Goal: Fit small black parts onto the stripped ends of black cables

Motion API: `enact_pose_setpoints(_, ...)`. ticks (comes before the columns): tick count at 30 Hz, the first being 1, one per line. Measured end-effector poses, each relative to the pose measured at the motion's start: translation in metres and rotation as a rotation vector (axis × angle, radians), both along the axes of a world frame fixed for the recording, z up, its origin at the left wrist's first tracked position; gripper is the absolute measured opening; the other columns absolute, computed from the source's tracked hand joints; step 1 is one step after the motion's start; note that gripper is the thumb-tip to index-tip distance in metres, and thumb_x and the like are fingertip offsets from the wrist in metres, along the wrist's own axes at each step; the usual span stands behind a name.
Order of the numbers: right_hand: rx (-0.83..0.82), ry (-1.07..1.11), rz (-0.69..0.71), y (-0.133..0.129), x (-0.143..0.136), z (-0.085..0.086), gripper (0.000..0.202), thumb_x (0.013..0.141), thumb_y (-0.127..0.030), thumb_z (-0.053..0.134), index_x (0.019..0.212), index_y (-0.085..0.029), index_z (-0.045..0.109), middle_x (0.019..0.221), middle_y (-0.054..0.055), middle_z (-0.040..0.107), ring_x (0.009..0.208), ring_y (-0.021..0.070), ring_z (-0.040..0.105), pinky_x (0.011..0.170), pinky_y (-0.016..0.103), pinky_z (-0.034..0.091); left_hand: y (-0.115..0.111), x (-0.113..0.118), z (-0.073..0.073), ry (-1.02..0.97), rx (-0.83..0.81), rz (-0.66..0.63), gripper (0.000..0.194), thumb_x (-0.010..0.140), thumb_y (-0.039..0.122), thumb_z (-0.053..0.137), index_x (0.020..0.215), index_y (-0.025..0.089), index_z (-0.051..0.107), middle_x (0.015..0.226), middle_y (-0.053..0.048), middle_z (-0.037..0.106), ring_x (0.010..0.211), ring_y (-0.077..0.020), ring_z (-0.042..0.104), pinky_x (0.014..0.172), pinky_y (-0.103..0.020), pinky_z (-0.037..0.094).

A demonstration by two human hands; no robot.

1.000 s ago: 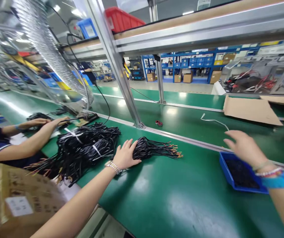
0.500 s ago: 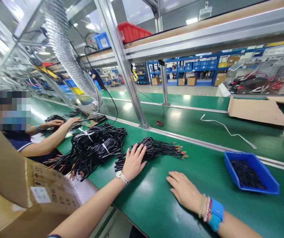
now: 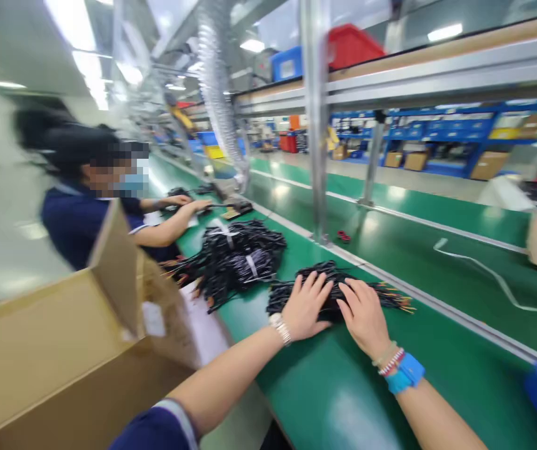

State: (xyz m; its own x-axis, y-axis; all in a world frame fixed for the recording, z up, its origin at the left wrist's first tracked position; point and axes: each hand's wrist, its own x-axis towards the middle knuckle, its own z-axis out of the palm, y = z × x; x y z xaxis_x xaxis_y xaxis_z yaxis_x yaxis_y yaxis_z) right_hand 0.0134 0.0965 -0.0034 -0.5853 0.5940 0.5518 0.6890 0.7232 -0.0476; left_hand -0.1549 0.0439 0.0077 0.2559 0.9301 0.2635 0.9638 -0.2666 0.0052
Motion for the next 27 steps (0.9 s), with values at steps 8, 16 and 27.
enact_pose_setpoints(8,0.035,0.032,0.277,0.029,-0.042,-0.040,0.060,0.082,-0.036,0.036,0.138,-0.018,0.021,0.138,0.009,0.031,0.126,0.0326,0.026,0.099,0.053,0.027,-0.047,-0.043,0.045,-0.008,0.034,0.090,0.079,0.070,0.062,0.046,0.130,0.014,0.030,0.139,-0.014,0.026,0.127,-0.0302,0.020,0.100,-0.046,0.021)
enact_pose_setpoints(16,-0.071,0.215,0.274,0.009,-0.036,-0.040,0.066,0.079,-0.040,0.036,0.138,-0.038,0.006,0.142,-0.010,0.018,0.129,0.0263,0.021,0.107,0.048,0.023,-0.211,-0.232,0.152,-0.002,0.289,0.928,0.058,0.080,0.047,0.040,0.126,0.012,0.035,0.128,-0.013,0.042,0.119,-0.0258,0.033,0.098,-0.039,0.024)
enact_pose_setpoints(27,-0.041,0.236,0.294,0.008,-0.027,-0.044,0.068,0.078,-0.041,0.036,0.138,-0.037,0.005,0.142,-0.011,0.015,0.128,0.0249,0.022,0.107,0.045,0.025,-0.321,-0.155,0.153,0.307,-0.055,1.035,0.018,0.078,0.034,0.046,0.072,0.020,0.055,0.074,-0.004,0.057,0.071,-0.0203,0.050,0.060,-0.029,0.033)
